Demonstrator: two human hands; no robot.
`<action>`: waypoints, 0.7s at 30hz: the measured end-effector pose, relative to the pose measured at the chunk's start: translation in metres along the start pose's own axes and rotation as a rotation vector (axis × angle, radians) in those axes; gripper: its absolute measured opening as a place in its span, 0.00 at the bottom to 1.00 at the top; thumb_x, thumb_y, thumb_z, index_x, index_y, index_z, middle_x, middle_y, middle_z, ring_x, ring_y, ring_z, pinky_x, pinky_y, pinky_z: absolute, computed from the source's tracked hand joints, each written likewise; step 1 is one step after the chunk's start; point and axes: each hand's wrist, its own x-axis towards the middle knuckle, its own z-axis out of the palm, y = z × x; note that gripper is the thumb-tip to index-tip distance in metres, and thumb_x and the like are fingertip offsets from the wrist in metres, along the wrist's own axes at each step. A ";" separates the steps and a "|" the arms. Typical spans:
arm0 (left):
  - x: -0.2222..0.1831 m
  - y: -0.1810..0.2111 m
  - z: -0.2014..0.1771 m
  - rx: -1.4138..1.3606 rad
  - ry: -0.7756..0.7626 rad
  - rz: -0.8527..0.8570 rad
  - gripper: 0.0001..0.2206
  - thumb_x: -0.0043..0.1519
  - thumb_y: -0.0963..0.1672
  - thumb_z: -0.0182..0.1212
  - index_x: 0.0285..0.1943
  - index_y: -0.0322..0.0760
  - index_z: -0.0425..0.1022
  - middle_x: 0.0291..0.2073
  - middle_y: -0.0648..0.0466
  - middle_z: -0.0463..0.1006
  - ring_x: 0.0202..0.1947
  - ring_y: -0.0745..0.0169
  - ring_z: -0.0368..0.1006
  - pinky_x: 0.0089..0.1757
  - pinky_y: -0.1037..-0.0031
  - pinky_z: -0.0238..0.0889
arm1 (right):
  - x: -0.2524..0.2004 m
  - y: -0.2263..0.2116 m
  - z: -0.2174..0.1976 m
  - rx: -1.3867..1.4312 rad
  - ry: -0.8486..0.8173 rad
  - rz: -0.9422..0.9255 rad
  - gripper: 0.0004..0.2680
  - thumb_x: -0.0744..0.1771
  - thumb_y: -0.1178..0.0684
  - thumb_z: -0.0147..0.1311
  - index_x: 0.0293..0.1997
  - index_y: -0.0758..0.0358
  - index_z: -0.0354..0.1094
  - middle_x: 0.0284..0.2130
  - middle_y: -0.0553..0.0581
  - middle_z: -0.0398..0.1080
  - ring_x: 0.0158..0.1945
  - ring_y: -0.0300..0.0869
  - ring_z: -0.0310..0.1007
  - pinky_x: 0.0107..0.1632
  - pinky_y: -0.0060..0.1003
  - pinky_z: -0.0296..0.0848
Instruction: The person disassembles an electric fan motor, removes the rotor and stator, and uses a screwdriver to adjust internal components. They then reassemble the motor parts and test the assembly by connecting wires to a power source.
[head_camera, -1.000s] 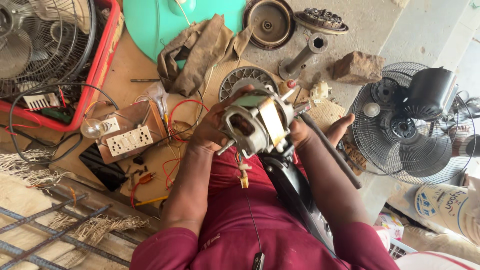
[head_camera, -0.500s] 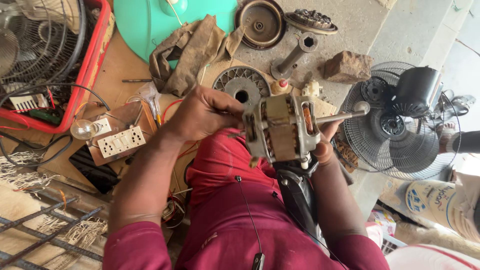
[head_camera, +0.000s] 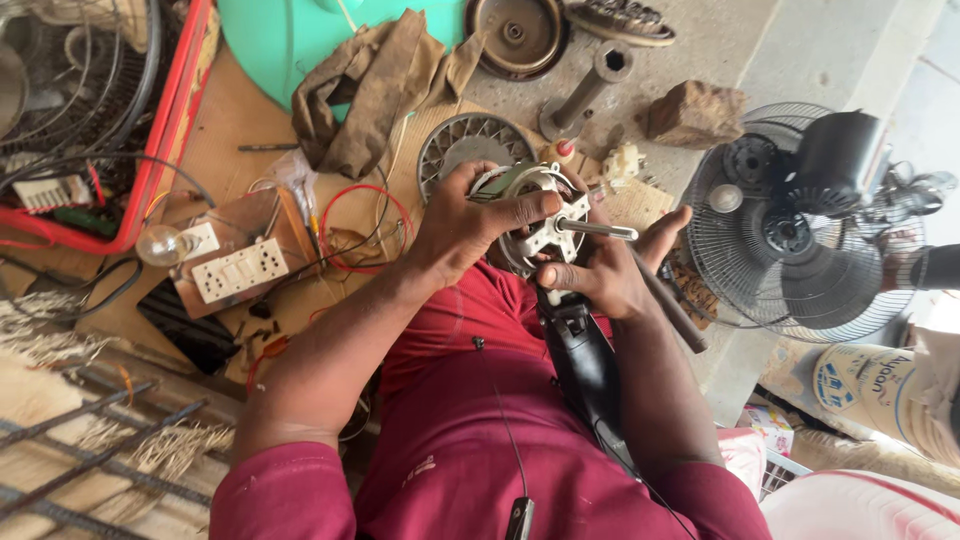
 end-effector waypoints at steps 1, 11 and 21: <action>-0.002 0.000 -0.002 0.050 0.024 0.023 0.37 0.43 0.56 0.80 0.51 0.26 0.72 0.41 0.48 0.82 0.40 0.62 0.80 0.42 0.74 0.76 | 0.003 -0.003 0.005 0.072 -0.005 0.027 0.49 0.57 0.30 0.70 0.81 0.62 0.40 0.72 0.63 0.61 0.76 0.53 0.58 0.76 0.47 0.54; 0.002 -0.005 -0.010 0.162 0.032 -0.089 0.25 0.47 0.55 0.72 0.40 0.30 0.82 0.31 0.52 0.84 0.30 0.67 0.80 0.33 0.75 0.73 | 0.010 -0.001 0.021 0.138 0.004 0.113 0.49 0.56 0.35 0.74 0.78 0.63 0.36 0.69 0.66 0.59 0.72 0.52 0.59 0.71 0.46 0.59; 0.009 -0.014 -0.015 0.496 0.145 -0.130 0.24 0.43 0.61 0.67 0.32 0.43 0.87 0.24 0.58 0.84 0.27 0.72 0.78 0.32 0.79 0.68 | -0.025 0.000 0.012 0.034 0.393 -0.193 0.24 0.74 0.50 0.56 0.77 0.70 0.50 0.68 0.68 0.66 0.74 0.53 0.65 0.78 0.48 0.56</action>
